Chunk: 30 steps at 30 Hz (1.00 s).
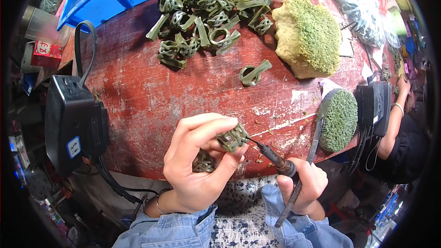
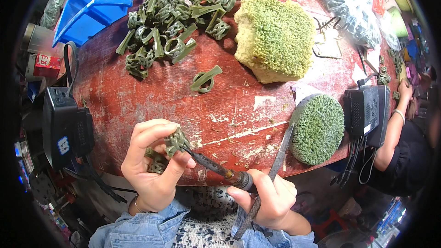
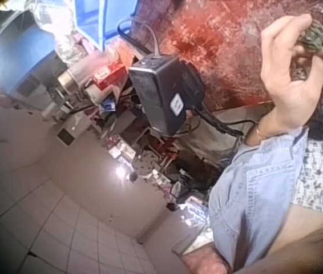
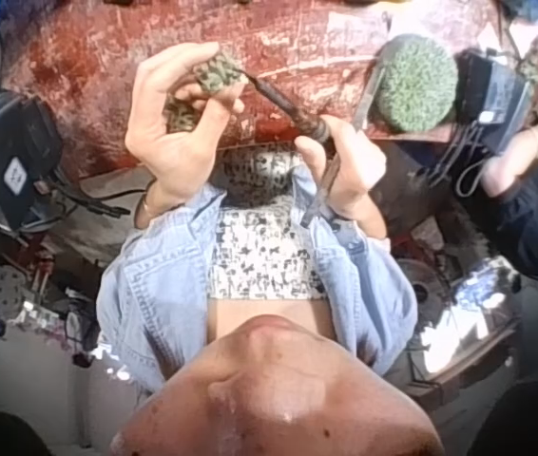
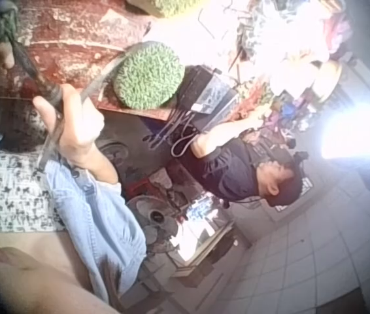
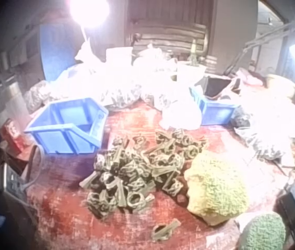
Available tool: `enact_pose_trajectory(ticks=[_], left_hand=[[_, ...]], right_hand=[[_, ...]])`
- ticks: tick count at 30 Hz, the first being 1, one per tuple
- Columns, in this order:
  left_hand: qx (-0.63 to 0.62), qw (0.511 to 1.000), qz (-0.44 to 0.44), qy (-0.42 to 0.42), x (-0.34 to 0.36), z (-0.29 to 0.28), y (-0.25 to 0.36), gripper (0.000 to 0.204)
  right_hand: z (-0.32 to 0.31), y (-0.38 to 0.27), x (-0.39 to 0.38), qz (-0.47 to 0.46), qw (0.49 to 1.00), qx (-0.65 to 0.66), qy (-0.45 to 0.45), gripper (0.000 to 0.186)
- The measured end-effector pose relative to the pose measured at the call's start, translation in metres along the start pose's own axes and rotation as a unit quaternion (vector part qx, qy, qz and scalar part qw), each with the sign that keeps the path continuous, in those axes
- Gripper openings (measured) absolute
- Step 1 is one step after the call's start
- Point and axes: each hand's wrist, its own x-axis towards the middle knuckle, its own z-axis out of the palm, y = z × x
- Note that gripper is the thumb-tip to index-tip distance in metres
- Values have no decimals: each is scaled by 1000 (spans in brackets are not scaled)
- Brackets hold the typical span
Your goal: Using a heated tool to touch up and repair small green wax ring molds on a workbench.
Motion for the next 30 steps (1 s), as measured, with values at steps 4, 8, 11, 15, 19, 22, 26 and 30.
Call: enact_pose_trajectory(ticks=[4, 8, 11, 15, 19, 22, 26, 30], left_hand=[[-21, 1000, -3, -5, 0, -1, 0, 34], [21, 999, 27, -31, 1, -3, -1, 32], [-28, 999, -20, -6, -1, -2, 0, 34], [-24, 1000, -13, -1, -1, -1, 2, 33], [-29, 999, -29, 4, -1, -1, 3, 32], [-13, 1000, -15, -18, 1, -2, 1, 32], [25, 998, 19, -46, 1, -6, -5, 32], [26, 998, 29, -50, 2, -5, -3, 32]], right_hand=[[0, -1, 2, -5, 1000, -1, -7, 38], [0, 0, 0, -8, 1000, -4, -4, 38], [0, 0, 1, -7, 1000, -4, -7, 38], [-1, -1, 2, -9, 1000, 10, -5, 37], [0, 2, -2, 10, 997, 70, 19, 37], [-1, 5, -8, 55, 994, 82, 37, 38], [-6, 11, -8, 119, 982, 92, 111, 38], [-14, 7, -6, 94, 989, 86, 70, 39]])
